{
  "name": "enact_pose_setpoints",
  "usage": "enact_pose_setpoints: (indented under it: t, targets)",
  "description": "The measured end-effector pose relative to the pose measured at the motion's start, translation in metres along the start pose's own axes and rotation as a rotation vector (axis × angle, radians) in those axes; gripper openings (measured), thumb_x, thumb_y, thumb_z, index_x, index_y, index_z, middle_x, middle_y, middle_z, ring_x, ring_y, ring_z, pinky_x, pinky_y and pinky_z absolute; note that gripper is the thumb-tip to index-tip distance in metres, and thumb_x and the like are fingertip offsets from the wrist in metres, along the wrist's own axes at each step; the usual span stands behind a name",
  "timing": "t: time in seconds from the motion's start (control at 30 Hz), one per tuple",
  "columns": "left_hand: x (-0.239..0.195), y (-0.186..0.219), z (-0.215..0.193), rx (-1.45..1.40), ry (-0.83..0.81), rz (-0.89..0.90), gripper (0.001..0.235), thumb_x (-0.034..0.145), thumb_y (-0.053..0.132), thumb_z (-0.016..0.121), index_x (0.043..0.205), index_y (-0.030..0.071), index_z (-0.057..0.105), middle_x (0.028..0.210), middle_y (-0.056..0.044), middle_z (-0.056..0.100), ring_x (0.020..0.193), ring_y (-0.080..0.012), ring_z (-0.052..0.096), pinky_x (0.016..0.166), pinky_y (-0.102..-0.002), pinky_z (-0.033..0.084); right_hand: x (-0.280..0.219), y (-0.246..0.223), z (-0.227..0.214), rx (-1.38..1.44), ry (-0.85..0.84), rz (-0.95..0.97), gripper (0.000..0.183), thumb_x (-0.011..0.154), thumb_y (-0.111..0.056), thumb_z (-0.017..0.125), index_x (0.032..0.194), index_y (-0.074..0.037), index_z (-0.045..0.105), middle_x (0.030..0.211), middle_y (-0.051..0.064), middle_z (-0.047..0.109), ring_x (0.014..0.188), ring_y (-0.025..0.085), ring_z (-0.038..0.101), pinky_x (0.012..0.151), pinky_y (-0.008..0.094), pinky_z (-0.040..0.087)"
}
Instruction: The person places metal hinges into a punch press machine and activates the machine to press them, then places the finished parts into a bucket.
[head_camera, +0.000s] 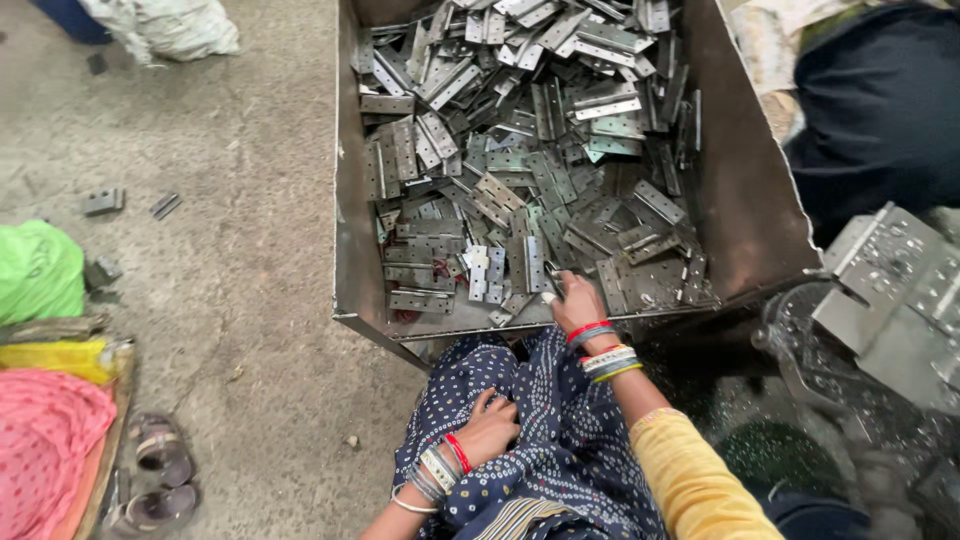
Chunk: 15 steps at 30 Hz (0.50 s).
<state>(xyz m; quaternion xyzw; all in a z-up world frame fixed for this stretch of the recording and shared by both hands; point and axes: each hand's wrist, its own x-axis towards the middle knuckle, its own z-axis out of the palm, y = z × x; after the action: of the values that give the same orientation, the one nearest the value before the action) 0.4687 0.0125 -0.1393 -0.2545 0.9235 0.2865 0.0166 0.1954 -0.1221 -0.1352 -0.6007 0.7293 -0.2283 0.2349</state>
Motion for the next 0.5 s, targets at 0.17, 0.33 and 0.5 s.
enact_pose_setpoints:
  t: [0.17,0.33,0.5]
  targets:
    - [-0.013,0.037,-0.044,0.013,0.045,-0.091,0.017,0.081,0.005,0.063,0.091,0.007,0.077,0.112,-0.014,0.058,0.126,-0.0319,0.049,0.122,-0.062,0.015,0.024,-0.025,0.031,0.109,0.132,0.090,0.066,0.079,-0.024,0.079,0.135,-0.002,0.052,0.117,0.028,0.066,0.111,0.048,0.060,0.094,0.055,0.049]
    - [-0.028,0.077,-0.070,0.002,0.187,-0.187,0.018,0.083,0.008,0.061,0.090,0.010,0.078,0.120,-0.014,0.059,0.135,-0.0328,0.045,0.121,-0.060,0.015,0.029,-0.026,0.056,0.170,0.274,0.092,0.065,0.077,-0.026,0.082,0.132,-0.004,0.055,0.118,0.026,0.068,0.108,0.049,0.061,0.093,0.056,0.048]
    - [-0.039,0.097,-0.066,0.039,0.251,-0.226,0.022,0.085,0.009,0.059,0.095,0.014,0.078,0.122,-0.010,0.061,0.138,-0.0307,0.044,0.123,-0.060,0.014,0.036,0.001,0.080,0.345,0.267,0.214,0.059,0.074,-0.024,0.088,0.122,-0.002,0.063,0.105,0.025,0.073,0.099,0.043,0.071,0.087,0.050,0.055]
